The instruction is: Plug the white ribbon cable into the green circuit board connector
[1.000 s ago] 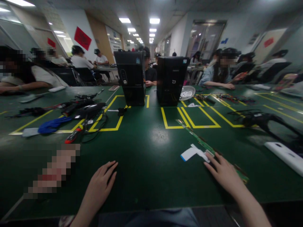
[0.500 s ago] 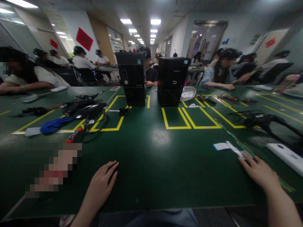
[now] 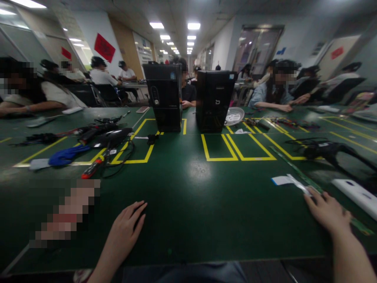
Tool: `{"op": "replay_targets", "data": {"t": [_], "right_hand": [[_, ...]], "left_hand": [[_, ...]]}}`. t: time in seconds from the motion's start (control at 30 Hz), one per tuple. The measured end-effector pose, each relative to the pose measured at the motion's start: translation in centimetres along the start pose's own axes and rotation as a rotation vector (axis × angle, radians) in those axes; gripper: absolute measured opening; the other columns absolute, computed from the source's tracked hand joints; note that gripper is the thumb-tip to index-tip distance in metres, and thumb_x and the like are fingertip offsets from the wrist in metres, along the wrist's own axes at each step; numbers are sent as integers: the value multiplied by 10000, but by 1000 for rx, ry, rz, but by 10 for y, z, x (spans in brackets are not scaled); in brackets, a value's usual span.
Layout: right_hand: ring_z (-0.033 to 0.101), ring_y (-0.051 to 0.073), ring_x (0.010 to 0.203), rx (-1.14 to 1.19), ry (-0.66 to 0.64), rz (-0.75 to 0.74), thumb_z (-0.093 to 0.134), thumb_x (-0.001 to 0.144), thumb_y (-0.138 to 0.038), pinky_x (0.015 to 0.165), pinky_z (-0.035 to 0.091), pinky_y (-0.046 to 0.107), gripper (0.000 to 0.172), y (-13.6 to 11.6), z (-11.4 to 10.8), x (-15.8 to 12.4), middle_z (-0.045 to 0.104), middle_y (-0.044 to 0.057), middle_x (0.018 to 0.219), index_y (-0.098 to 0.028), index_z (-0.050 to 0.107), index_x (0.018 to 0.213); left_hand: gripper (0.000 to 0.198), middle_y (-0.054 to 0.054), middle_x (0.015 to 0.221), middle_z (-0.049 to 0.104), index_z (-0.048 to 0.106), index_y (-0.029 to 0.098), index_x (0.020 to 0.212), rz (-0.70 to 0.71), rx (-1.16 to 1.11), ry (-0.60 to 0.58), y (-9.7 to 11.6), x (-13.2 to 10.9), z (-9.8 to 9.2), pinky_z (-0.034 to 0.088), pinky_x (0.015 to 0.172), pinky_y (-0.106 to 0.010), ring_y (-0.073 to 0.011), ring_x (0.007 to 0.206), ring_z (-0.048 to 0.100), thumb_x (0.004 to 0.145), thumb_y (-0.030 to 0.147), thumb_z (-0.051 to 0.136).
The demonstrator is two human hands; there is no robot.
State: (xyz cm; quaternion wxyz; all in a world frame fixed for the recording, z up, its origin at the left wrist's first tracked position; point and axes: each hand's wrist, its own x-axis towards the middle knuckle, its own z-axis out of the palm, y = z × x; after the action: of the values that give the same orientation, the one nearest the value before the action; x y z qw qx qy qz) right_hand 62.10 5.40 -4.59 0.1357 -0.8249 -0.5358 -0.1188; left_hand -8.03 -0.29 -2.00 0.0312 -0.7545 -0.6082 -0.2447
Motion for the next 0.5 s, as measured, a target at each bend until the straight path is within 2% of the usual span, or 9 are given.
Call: {"op": "replay_targets", "data": {"t": [0.1,0.23,0.37,0.5], "right_hand": [[416,473,1279,57,-172,177,246,813,-740,819,293,659,859,-2,-3,1,428,342,1384,-164,557,1369],[312,445,1363,84,-229,211,226,836,-709,885,265,657,852,-6,-8,2,361,313,1451,-141,518,1400],[389,476,1298,98,-205,163,199,823,-756,816,298,665,900,-8,-10,1,445,348,1357,-116,606,1306],[538,516,1105,53,-77,18,137,816,-789,689,330,660,965,-4,-7,-2,530,403,1179,-73,704,1129]], "left_hand": [[360,-108,1247,638,621,193,1233,1,-5,-2,0,0,0,485,986,-491,-278,1173,580,952,313,431],[362,-111,1242,639,617,186,1236,5,-9,-2,0,0,0,487,985,-485,-277,1173,579,956,316,427],[366,-111,1256,628,600,184,1253,10,9,-15,-1,-1,1,485,985,-486,-277,1177,576,961,320,425],[385,-130,1268,618,591,152,1264,17,31,-34,-2,-1,2,479,990,-497,-288,1184,566,971,324,410]]}}
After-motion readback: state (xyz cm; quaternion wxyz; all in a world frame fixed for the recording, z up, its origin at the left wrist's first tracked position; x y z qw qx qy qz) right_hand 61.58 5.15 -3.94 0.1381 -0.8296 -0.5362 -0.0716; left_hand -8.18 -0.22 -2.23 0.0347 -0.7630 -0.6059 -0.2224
